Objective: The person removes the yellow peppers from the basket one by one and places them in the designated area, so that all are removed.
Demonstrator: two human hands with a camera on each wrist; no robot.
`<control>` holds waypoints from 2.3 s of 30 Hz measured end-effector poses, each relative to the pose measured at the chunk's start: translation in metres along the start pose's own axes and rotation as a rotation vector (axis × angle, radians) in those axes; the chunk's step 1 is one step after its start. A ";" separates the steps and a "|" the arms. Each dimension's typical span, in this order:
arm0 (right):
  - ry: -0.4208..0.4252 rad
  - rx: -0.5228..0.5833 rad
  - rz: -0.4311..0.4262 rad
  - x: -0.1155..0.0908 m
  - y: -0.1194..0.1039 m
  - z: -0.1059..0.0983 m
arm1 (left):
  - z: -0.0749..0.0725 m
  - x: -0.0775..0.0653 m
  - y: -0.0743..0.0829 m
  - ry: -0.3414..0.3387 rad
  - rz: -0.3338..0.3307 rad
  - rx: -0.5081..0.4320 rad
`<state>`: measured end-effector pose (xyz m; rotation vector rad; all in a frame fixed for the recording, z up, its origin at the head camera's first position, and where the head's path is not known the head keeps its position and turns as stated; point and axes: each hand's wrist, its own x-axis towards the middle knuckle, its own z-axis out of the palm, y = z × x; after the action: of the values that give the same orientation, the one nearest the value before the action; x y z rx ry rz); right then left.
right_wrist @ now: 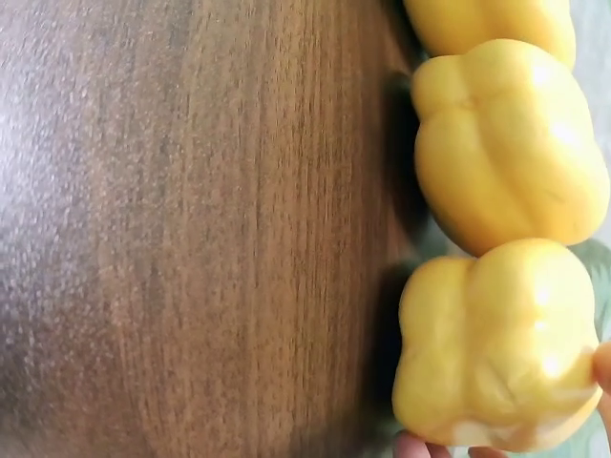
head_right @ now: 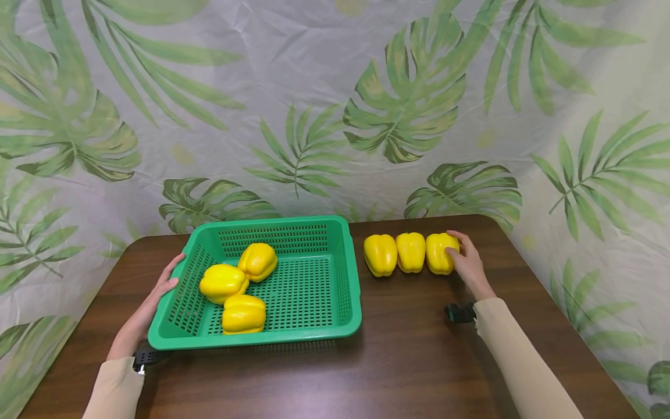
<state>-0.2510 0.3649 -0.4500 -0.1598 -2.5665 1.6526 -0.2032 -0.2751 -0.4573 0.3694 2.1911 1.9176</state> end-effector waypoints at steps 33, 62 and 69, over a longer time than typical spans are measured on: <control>0.262 0.143 -0.115 -0.013 -0.038 0.002 | -0.001 0.000 -0.001 -0.008 0.009 -0.014; -0.217 0.317 -0.179 -0.033 -0.105 0.093 | 0.001 0.000 -0.001 0.009 -0.005 0.000; -0.291 0.331 -0.190 -0.034 -0.122 0.111 | 0.001 0.000 -0.001 0.014 -0.007 -0.001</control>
<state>-0.2364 0.2100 -0.3857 0.3599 -2.3473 2.1188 -0.2025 -0.2743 -0.4582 0.3488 2.1969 1.9229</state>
